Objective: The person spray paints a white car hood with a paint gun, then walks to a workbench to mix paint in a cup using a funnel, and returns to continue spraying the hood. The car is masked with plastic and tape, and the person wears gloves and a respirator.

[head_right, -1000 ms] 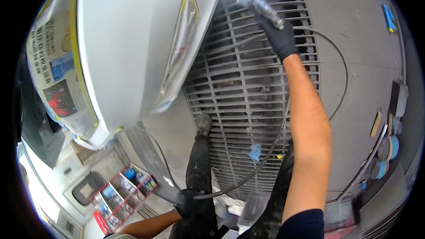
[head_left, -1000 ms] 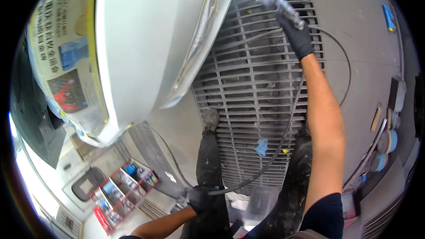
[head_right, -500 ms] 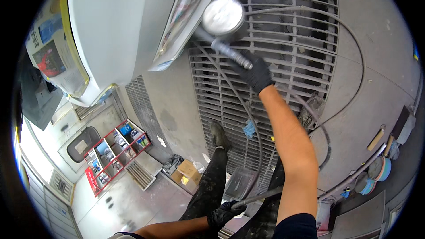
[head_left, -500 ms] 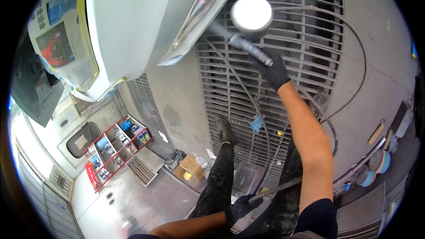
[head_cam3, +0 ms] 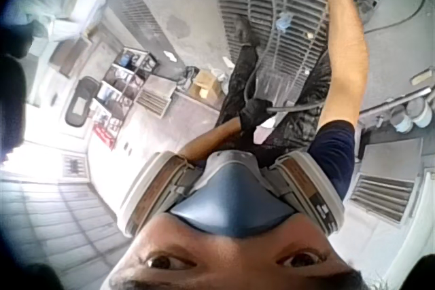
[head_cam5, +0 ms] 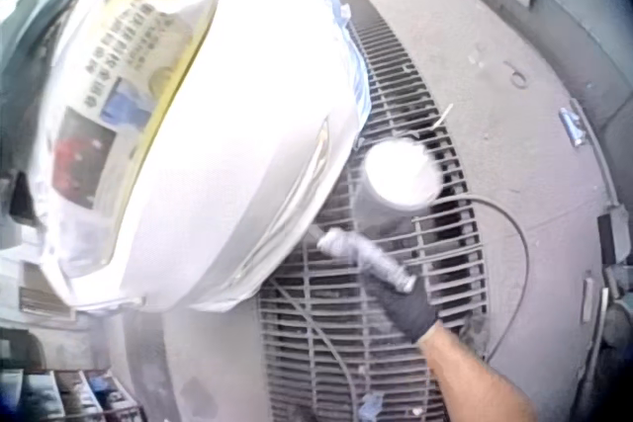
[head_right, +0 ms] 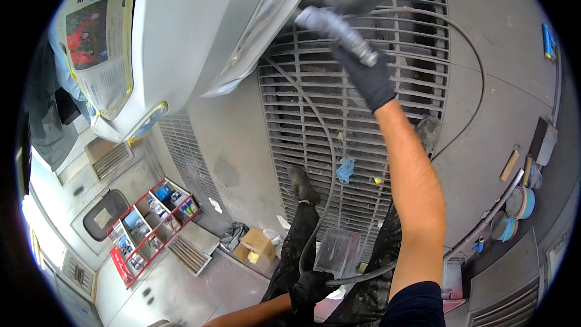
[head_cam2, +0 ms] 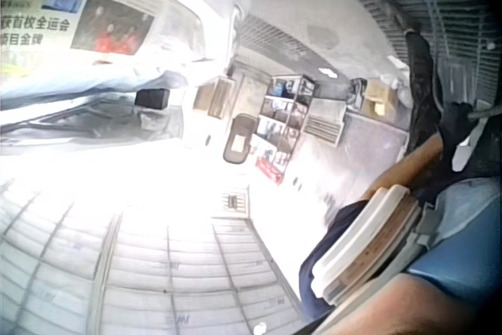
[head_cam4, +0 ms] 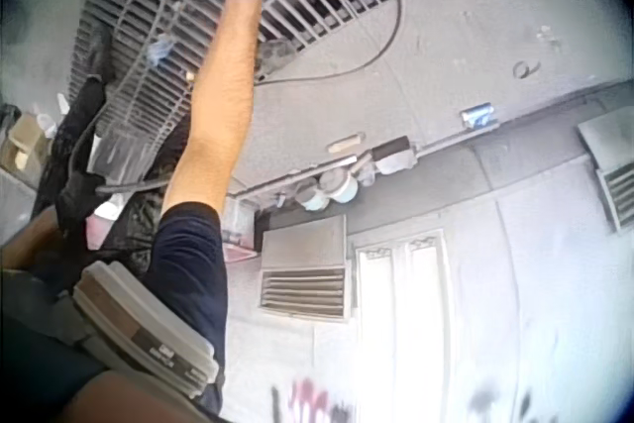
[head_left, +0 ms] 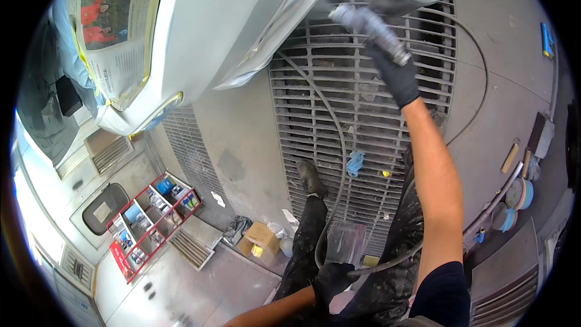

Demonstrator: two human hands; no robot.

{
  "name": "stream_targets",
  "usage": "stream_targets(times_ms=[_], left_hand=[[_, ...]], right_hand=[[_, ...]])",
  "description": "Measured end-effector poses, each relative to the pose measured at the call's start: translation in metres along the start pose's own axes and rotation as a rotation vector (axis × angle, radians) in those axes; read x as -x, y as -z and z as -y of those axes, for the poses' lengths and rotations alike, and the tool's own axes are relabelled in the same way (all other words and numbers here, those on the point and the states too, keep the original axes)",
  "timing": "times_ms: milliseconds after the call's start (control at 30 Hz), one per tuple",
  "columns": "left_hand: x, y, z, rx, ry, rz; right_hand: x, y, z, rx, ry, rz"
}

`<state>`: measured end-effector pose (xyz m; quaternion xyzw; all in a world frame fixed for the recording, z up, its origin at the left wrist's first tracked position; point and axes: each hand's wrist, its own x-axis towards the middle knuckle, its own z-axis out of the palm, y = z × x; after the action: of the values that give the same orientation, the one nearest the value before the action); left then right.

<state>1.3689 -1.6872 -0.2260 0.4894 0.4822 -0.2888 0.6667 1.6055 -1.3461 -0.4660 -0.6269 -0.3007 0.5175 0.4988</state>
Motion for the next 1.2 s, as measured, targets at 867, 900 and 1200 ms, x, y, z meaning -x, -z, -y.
stream_targets(times_ms=[867, 900, 1200], left_hand=[[0.008, 0.006, -0.001, -0.107, -0.081, -0.064], [0.009, 0.007, -0.002, -0.118, -0.097, -0.053], [0.017, -0.006, 0.012, -0.13, -0.138, -0.076]], right_hand=[[0.017, -0.021, 0.041, 0.193, 0.008, 0.101], [-0.005, 0.004, 0.035, 0.131, 0.113, 0.027], [-0.024, 0.015, 0.064, 0.237, 0.252, -0.239]])
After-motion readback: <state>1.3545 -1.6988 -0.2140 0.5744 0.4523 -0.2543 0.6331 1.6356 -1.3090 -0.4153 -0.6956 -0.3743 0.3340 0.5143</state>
